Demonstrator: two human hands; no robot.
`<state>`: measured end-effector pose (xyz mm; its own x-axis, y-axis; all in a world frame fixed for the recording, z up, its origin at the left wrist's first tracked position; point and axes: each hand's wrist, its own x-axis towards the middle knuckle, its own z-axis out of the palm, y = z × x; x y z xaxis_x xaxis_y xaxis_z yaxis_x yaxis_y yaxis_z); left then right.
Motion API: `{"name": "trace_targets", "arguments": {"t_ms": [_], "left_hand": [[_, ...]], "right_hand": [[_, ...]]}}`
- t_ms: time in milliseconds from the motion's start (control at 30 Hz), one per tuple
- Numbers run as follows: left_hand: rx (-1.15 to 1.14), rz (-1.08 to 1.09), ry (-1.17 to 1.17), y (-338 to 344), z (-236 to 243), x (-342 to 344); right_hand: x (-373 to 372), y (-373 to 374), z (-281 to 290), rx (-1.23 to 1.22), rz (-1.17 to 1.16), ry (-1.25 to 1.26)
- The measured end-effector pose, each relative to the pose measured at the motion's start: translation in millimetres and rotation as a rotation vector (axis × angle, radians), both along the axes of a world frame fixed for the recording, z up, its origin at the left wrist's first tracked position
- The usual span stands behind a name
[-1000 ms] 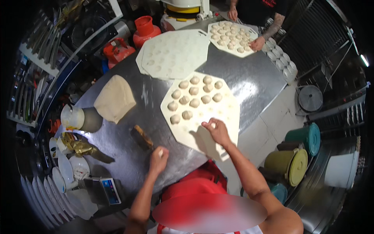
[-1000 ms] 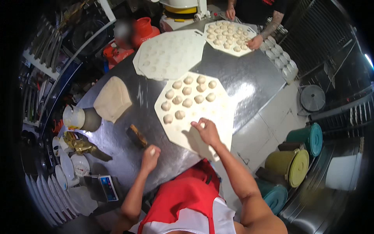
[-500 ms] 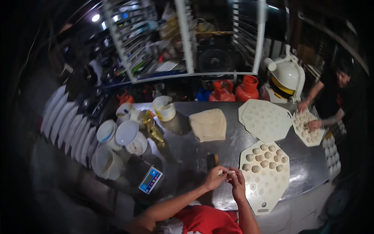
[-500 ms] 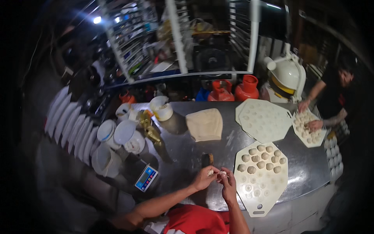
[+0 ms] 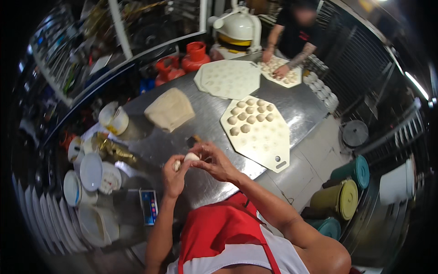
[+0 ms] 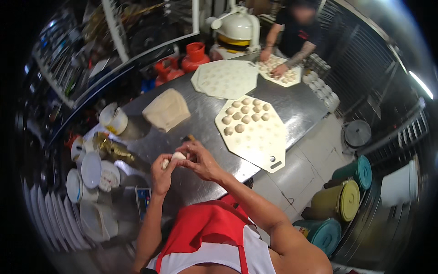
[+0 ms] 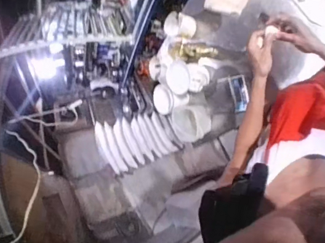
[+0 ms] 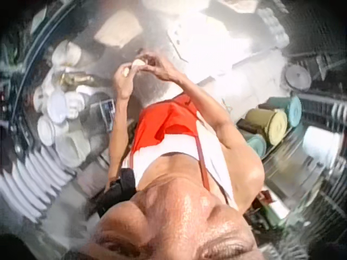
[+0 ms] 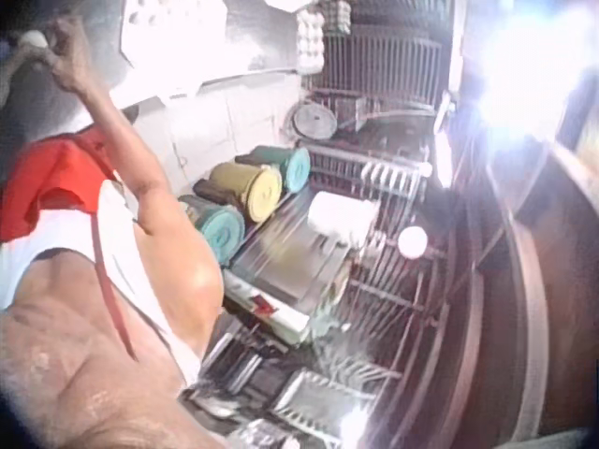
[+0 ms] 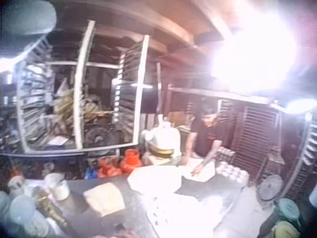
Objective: The person prepares small portions of dough by hand, rolling pieces into balls and placing them into the compartments of a specialized tray, while also using a scraper and a roller to shape larger sections of dough on a metal table.
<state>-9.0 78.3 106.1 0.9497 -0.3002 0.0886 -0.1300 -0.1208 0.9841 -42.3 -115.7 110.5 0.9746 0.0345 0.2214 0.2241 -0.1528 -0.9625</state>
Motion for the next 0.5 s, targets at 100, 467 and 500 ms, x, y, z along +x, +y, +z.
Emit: {"name": "trace_targets", "arguments": {"t_ms": [100, 467, 500], "left_hand": [[-0.104, -0.088, 0.23, 1, -12, -12], [-0.124, -0.126, 0.35, -62, -67, -14], [-0.155, -0.193, 0.462, -76, -71, -17]], "right_hand": [[-18, -9, -7, 0.217, 0.057, 0.237], [-56, -31, -43, -0.033, -0.311, 0.411], [-62, -33, -49, -0.072, -0.375, 0.309]]}}
